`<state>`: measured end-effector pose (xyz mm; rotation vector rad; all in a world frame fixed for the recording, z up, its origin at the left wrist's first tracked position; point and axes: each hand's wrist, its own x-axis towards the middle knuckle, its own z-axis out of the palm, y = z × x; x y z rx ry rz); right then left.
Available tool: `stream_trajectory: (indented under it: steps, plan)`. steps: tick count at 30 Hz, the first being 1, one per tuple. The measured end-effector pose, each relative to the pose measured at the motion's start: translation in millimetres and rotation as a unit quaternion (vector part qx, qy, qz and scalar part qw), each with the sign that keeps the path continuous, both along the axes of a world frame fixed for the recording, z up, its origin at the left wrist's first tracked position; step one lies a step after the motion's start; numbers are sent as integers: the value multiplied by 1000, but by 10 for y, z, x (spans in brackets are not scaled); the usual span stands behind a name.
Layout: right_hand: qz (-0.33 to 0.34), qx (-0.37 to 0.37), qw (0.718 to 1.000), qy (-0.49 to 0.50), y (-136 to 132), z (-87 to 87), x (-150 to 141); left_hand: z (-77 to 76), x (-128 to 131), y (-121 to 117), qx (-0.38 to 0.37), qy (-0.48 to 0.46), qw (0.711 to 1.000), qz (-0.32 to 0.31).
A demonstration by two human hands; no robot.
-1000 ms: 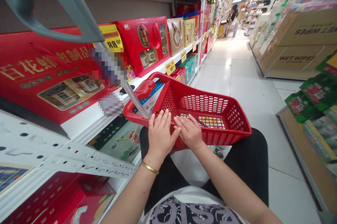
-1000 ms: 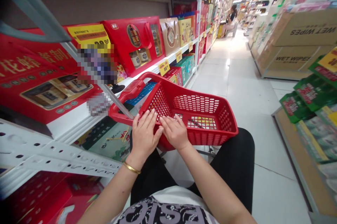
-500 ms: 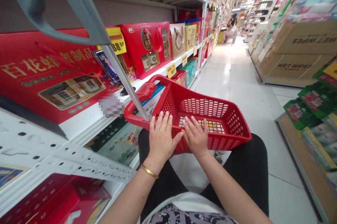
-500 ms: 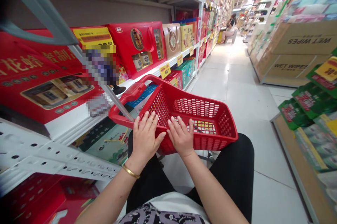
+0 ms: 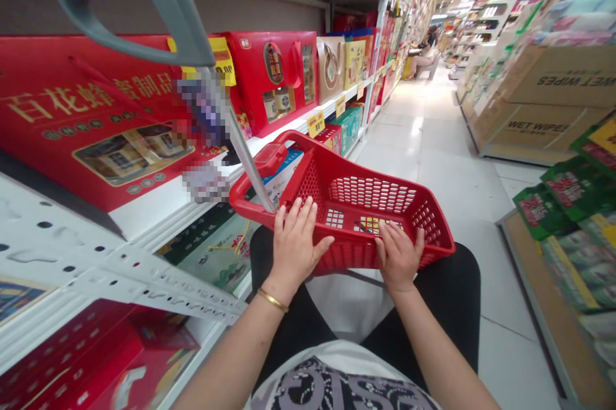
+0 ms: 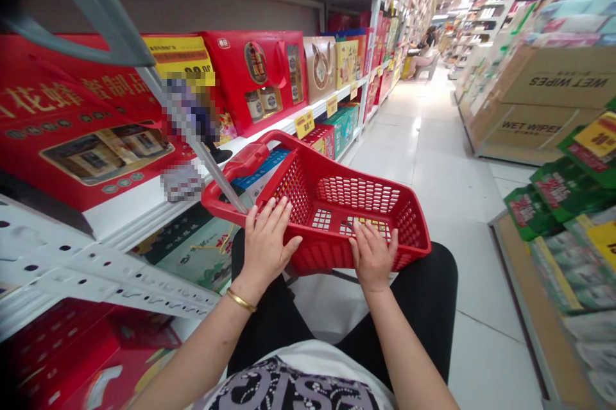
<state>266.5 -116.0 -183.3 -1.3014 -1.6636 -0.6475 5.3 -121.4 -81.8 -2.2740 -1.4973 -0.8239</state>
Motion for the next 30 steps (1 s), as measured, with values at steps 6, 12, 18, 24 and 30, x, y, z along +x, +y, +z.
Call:
stream_trajectory:
  steps: [6,12,18,24,30]
  plan:
    - [77,-7,997,8,86,145,-358,-16,-57,61,9,-9,1000,-3]
    - [91,-25,996,2,145,163,-387,32,-113,172,-2,-13,1000,8]
    - [107,-28,994,2,139,123,-356,50,-98,137,-5,-12,1000,16]
    - [113,-25,993,-3,103,139,-312,87,-62,83,-11,-24,1000,14]
    - [109,-19,994,20,-39,108,-312,58,-59,-154,-4,-29,1000,10]
